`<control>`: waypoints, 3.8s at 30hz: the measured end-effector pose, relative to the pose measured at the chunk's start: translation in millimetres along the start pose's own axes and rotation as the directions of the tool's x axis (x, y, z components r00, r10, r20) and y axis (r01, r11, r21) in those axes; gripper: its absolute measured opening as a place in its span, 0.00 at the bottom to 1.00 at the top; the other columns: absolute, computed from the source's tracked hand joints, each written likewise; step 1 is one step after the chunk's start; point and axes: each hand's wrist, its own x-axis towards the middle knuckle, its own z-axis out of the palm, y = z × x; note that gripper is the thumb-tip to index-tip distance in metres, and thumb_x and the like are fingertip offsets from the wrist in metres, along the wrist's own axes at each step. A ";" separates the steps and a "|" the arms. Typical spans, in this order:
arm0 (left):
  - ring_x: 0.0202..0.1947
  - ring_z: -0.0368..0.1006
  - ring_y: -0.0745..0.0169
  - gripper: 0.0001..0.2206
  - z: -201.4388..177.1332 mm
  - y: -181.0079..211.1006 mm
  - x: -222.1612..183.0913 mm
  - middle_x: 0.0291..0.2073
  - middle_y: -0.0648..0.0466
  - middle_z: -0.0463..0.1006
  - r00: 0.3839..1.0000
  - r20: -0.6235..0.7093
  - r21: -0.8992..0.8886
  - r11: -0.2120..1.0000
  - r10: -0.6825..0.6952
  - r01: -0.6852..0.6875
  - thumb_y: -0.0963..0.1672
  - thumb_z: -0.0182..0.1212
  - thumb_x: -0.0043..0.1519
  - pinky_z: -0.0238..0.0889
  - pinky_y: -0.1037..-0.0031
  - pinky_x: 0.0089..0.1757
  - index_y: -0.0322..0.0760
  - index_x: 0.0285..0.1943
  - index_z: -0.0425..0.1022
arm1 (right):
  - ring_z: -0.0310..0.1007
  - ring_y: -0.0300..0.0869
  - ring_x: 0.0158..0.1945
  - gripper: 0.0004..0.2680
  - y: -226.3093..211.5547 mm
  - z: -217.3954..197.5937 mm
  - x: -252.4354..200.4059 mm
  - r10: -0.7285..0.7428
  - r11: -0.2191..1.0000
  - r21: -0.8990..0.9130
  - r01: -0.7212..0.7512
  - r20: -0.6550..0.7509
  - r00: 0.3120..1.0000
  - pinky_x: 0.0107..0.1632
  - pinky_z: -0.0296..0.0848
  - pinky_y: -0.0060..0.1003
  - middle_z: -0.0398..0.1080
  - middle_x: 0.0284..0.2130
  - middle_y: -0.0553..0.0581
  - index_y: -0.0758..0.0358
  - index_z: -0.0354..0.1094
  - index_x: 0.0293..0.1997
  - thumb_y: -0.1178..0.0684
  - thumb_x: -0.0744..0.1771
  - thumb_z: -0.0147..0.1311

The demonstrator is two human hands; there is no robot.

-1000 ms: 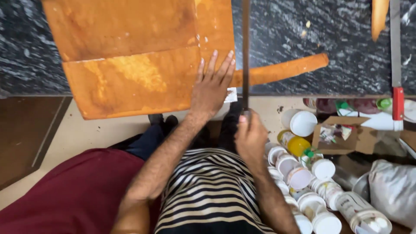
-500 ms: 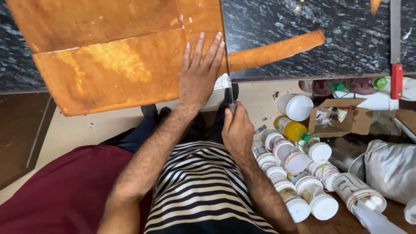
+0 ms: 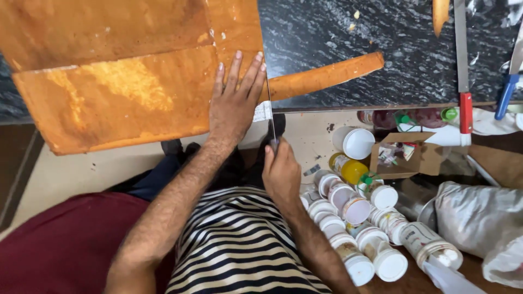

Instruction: The recorder is cutting sponge cake into strips, applying cream/icing, and assembling the pieces into a larger cake structure on a tray.

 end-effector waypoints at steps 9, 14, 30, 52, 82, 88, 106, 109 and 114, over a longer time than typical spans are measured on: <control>0.80 0.43 0.47 0.27 4.3 -0.7 -1.6 0.81 0.57 0.50 0.999 -0.035 -0.010 1.000 0.016 -0.016 0.45 0.54 0.72 0.38 0.49 0.73 0.40 0.81 0.55 | 0.73 0.70 0.44 0.13 5.4 15.2 15.3 0.044 0.999 0.023 -0.044 0.029 0.999 0.44 0.72 0.58 0.72 0.42 0.76 0.72 0.63 0.57 0.53 0.70 0.52; 0.80 0.42 0.49 0.27 6.0 0.6 -3.9 0.81 0.58 0.49 1.000 -0.023 0.049 0.999 0.002 -0.001 0.45 0.54 0.72 0.37 0.50 0.73 0.41 0.82 0.56 | 0.72 0.71 0.43 0.14 24.3 20.9 -7.7 -0.003 0.997 0.072 0.000 0.040 0.999 0.44 0.71 0.59 0.71 0.42 0.79 0.76 0.60 0.58 0.54 0.70 0.51; 0.78 0.35 0.33 0.38 -93.0 -49.4 -60.8 0.79 0.40 0.44 0.948 0.052 -0.403 0.861 -0.315 0.309 0.49 0.67 0.65 0.35 0.47 0.71 0.26 0.79 0.52 | 0.73 0.69 0.41 0.10 123.4 -147.5 198.0 -0.184 0.923 -0.363 0.127 -0.127 0.975 0.43 0.70 0.59 0.73 0.37 0.72 0.68 0.69 0.45 0.49 0.73 0.57; 0.60 0.73 0.49 0.23 -7.5 103.5 -127.9 0.62 0.38 0.72 0.412 0.738 -0.582 -0.813 -0.534 -0.011 0.41 0.52 0.67 0.69 0.64 0.58 0.27 0.72 0.59 | 0.71 0.55 0.49 0.22 72.8 -63.3 158.2 -0.775 0.503 -0.011 0.864 0.438 0.456 0.50 0.69 0.49 0.72 0.46 0.60 0.66 0.67 0.60 0.58 0.60 0.66; 0.77 0.46 0.46 0.39 -54.7 51.5 -50.0 0.77 0.46 0.51 0.978 0.168 -0.288 0.943 -0.122 0.167 0.49 0.68 0.54 0.42 0.52 0.70 0.29 0.75 0.59 | 0.65 0.70 0.54 0.14 215.4 -124.1 235.9 -0.255 0.839 -0.490 0.235 0.027 0.967 0.55 0.65 0.60 0.63 0.53 0.78 0.76 0.60 0.60 0.59 0.70 0.56; 0.79 0.45 0.51 0.36 -34.6 44.1 -47.6 0.79 0.49 0.51 0.986 0.163 -0.161 0.986 -0.020 0.047 0.47 0.66 0.60 0.39 0.55 0.73 0.31 0.77 0.58 | 0.67 0.47 0.27 0.10 67.9 -130.3 95.9 0.133 0.952 0.279 -0.130 0.009 0.991 0.31 0.66 0.44 0.67 0.26 0.62 0.68 0.59 0.49 0.49 0.74 0.48; 0.81 0.42 0.51 0.25 12.0 21.8 -37.8 0.81 0.52 0.47 0.995 0.077 -0.004 0.998 0.058 -0.058 0.44 0.51 0.72 0.35 0.54 0.74 0.35 0.80 0.59 | 0.72 0.72 0.34 0.11 -3.8 -23.2 -52.3 0.145 0.987 0.050 -0.152 0.129 0.981 0.33 0.68 0.60 0.71 0.31 0.78 0.71 0.58 0.55 0.55 0.70 0.51; 0.81 0.40 0.52 0.26 15.7 21.3 -40.0 0.82 0.53 0.46 0.995 0.088 0.019 0.998 0.056 -0.058 0.44 0.51 0.73 0.35 0.55 0.74 0.36 0.81 0.58 | 0.73 0.72 0.33 0.12 0.4 -21.5 -55.7 0.125 0.989 0.055 -0.134 0.134 0.983 0.34 0.69 0.60 0.71 0.30 0.78 0.72 0.57 0.56 0.55 0.70 0.51; 0.81 0.38 0.53 0.26 24.5 22.5 -43.4 0.82 0.54 0.45 0.997 0.064 0.042 0.998 0.050 -0.052 0.44 0.51 0.74 0.35 0.56 0.75 0.37 0.83 0.55 | 0.73 0.73 0.35 0.12 0.9 -6.4 -18.9 0.117 0.990 0.066 -0.127 0.128 0.985 0.35 0.69 0.61 0.72 0.31 0.78 0.71 0.58 0.56 0.53 0.71 0.51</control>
